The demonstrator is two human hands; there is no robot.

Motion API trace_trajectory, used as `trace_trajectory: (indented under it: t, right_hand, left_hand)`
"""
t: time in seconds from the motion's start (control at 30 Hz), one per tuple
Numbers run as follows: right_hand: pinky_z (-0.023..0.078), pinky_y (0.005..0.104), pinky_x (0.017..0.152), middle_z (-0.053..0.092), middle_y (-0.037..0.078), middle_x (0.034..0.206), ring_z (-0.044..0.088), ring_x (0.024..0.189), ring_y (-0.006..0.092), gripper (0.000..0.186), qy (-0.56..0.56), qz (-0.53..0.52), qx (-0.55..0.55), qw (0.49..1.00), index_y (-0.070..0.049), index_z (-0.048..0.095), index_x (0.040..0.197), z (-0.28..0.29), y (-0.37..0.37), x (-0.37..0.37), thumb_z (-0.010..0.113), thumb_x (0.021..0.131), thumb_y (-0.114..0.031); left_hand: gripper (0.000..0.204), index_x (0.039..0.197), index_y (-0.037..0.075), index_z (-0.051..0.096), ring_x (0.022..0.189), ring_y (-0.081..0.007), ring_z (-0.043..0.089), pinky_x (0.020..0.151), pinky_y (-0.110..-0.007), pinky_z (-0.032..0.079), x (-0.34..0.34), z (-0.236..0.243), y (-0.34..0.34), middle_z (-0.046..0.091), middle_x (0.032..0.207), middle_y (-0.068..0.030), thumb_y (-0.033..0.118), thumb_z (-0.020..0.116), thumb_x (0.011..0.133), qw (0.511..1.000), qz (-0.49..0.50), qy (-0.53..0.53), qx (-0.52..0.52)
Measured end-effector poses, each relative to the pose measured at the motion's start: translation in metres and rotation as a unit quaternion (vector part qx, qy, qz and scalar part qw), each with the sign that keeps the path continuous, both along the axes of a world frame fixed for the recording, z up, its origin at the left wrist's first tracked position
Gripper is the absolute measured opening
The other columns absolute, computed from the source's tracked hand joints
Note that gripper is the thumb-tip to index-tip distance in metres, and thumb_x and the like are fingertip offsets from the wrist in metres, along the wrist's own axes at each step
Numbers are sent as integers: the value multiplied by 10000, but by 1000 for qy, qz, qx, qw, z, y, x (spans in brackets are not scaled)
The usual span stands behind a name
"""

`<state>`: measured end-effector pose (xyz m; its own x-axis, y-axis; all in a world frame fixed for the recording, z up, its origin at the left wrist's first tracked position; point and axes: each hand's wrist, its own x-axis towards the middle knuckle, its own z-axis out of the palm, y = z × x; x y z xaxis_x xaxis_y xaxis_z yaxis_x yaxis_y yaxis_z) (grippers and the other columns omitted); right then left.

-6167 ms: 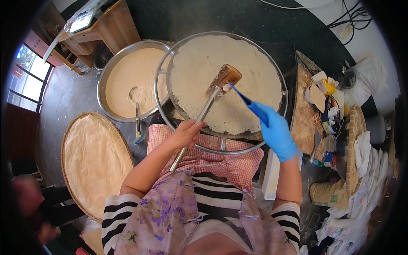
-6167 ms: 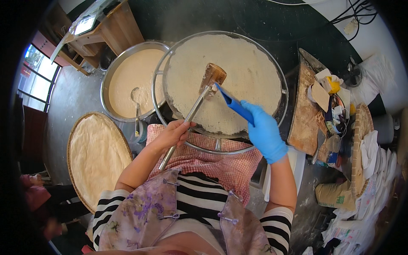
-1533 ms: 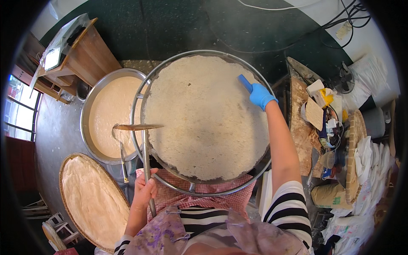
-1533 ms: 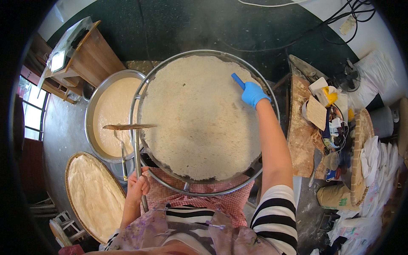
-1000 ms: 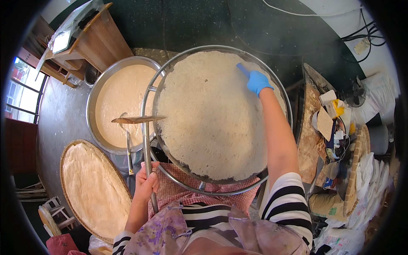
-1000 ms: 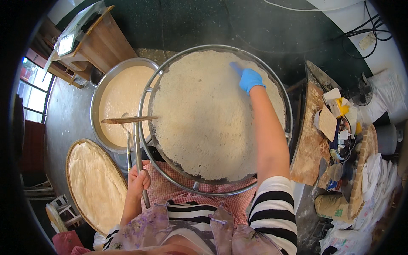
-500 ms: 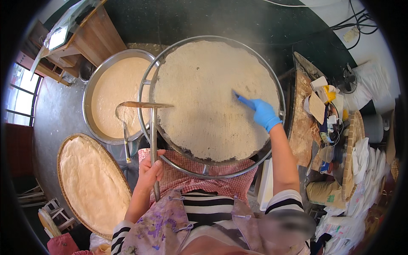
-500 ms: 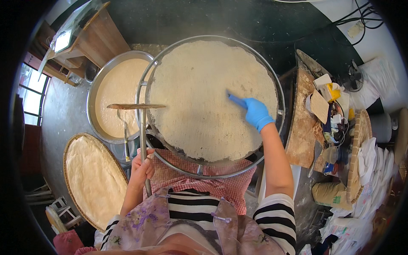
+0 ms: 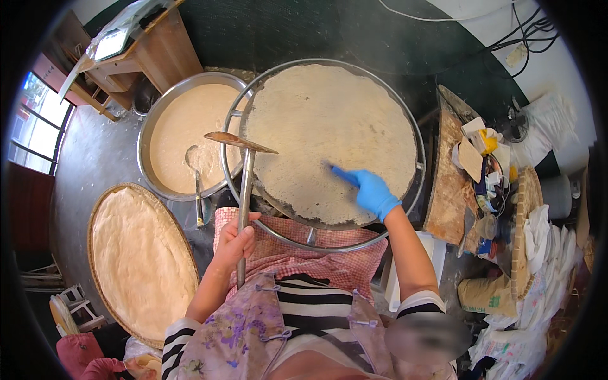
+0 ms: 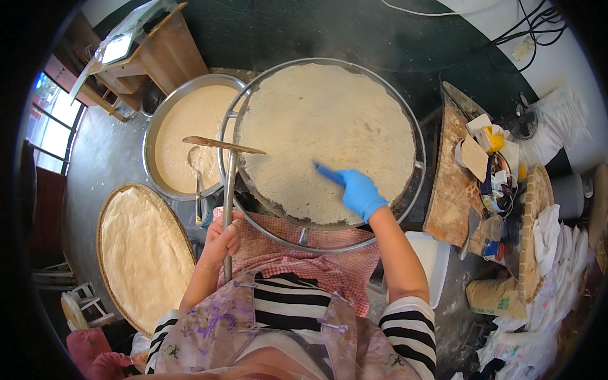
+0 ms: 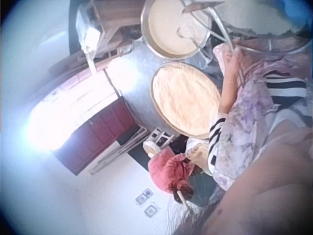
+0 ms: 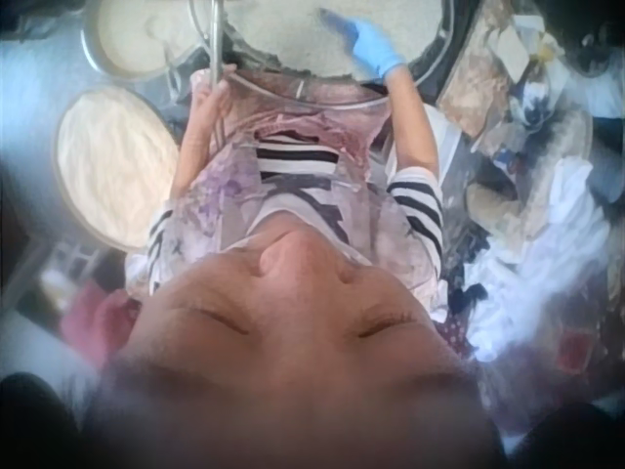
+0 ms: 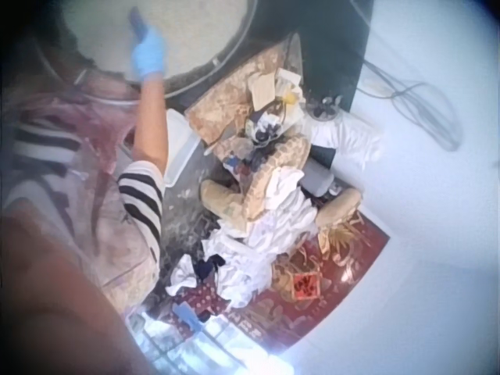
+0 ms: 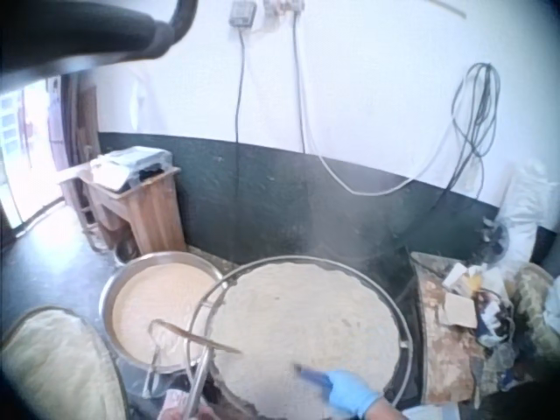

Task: The person ladles batter onto a hot griddle, spreads it into a thin circle with a wooden spreader, cooks the crepe, then lifts and transfers it to a woven tray. The cycle repeats with additional crepes.

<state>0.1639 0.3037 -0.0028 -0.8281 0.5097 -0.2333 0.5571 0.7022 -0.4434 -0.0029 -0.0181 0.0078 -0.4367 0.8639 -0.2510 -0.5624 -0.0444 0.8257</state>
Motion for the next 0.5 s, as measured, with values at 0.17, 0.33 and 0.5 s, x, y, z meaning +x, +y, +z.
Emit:
trace_trajectory:
  t: [0.17, 0.33, 0.5]
  right_hand:
    - [467, 432, 773, 616, 226, 929, 596, 887, 373, 374, -96, -141, 40, 985, -53, 609, 1058, 23, 18, -35, 523, 694, -43]
    - [493, 427, 738, 616, 219, 902, 616, 818, 363, 639, -75, 0, 45, 996, -229, 424, 1308, 21, -27, -102, 497, 702, -41]
    - [487, 413, 745, 610, 240, 920, 605, 835, 372, 274, -96, 40, -8, 995, -9, 593, 958, 25, -49, -126, 494, 706, -50]
  left_hand:
    - [357, 1203, -12, 448, 390, -49, 305, 370, -195, 288, 3, 0, -15, 325, 515, 49, 182, 504, 909, 1000, 10, 11, -14]
    - [343, 1185, -6, 457, 405, -60, 313, 389, -207, 295, 2, -1, -22, 339, 526, 43, 193, 508, 910, 1000, 14, 4, -23]
    - [321, 1170, 3, 466, 392, -61, 314, 381, -202, 296, -1, -8, -23, 335, 521, 41, 222, 454, 936, 999, 23, 26, -41]
